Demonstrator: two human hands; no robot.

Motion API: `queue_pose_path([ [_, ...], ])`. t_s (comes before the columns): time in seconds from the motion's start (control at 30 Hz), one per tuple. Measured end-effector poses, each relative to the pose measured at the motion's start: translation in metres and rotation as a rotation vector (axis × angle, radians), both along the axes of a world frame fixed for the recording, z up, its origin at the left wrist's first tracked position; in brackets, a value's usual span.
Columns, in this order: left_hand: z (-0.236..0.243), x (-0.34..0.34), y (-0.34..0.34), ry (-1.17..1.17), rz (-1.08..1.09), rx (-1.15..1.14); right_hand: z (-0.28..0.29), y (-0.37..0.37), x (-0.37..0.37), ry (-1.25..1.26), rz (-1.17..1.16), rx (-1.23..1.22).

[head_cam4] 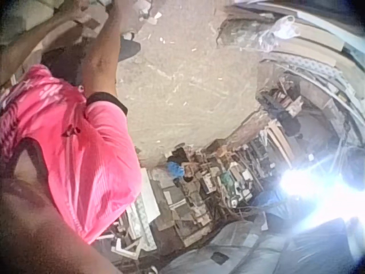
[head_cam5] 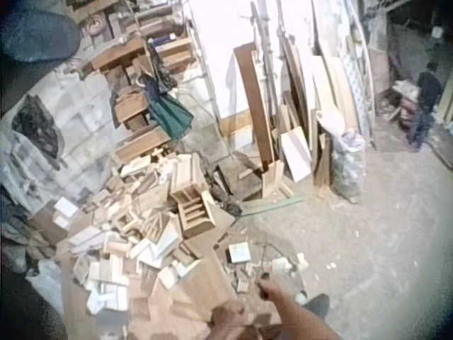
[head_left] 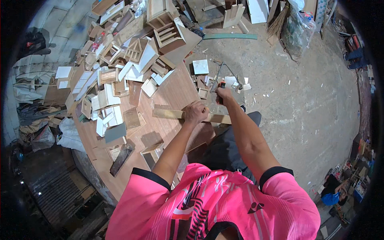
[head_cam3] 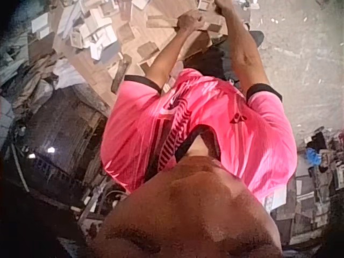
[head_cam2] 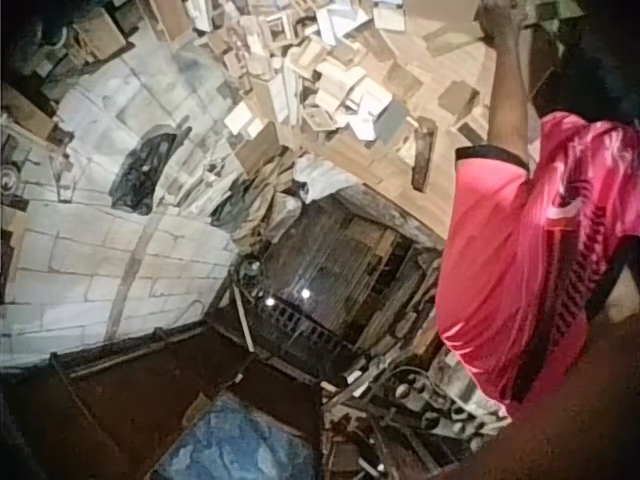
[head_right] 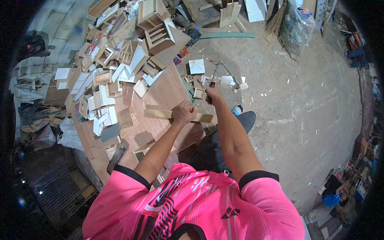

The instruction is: The person cuts a piece of wood using a hand saw, rotates the wood piece, and continues sawing through it.

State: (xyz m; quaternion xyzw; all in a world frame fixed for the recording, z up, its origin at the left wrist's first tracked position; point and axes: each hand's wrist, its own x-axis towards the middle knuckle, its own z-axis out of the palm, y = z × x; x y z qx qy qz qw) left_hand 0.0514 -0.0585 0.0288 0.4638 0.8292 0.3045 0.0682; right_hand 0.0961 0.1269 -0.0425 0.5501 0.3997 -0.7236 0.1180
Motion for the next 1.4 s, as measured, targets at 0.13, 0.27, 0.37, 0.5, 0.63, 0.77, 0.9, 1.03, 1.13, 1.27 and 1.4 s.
queue_pose_path([
  [0.13, 0.000, 0.004, 0.011, -0.031, 0.017, -0.091, 0.041, 0.001, 0.029, 0.149, 0.044, 0.367],
  [0.27, 0.004, 0.006, 0.015, -0.039, -0.003, -0.082, 0.090, 0.017, 0.044, 0.225, 0.054, 0.428],
  [0.37, 0.019, 0.003, 0.016, -0.093, -0.142, -0.086, 0.149, 0.018, 0.061, 0.273, 0.059, 0.377],
  [0.5, 0.030, -0.011, -0.002, -0.084, -0.414, -0.110, 0.189, 0.008, 0.098, 0.369, 0.214, 0.434],
  [0.63, 0.027, -0.012, -0.025, 0.062, -0.455, -0.050, 0.217, -0.017, 0.130, 0.358, 0.233, 0.466],
  [0.77, 0.022, -0.006, -0.033, -0.045, -0.433, -0.150, 0.223, -0.032, 0.153, 0.429, 0.242, 0.528],
  [0.9, 0.011, -0.004, -0.038, -0.153, -0.338, -0.108, 0.237, -0.036, 0.158, 0.402, 0.210, 0.507],
  [1.03, 0.028, -0.007, -0.030, -0.614, -0.246, -0.301, 0.253, -0.027, 0.161, 0.397, 0.295, 0.533],
  [1.13, 0.041, -0.018, -0.026, -0.846, -0.241, -0.483, 0.259, -0.028, 0.164, 0.444, 0.307, 0.579],
  [1.27, 0.064, -0.017, -0.019, -1.150, -0.280, -0.422, 0.263, -0.036, 0.173, 0.515, 0.255, 0.605],
  [1.4, 0.091, -0.016, -0.015, -1.354, -0.194, -0.497, 0.265, -0.047, 0.188, 0.527, 0.190, 0.605],
])
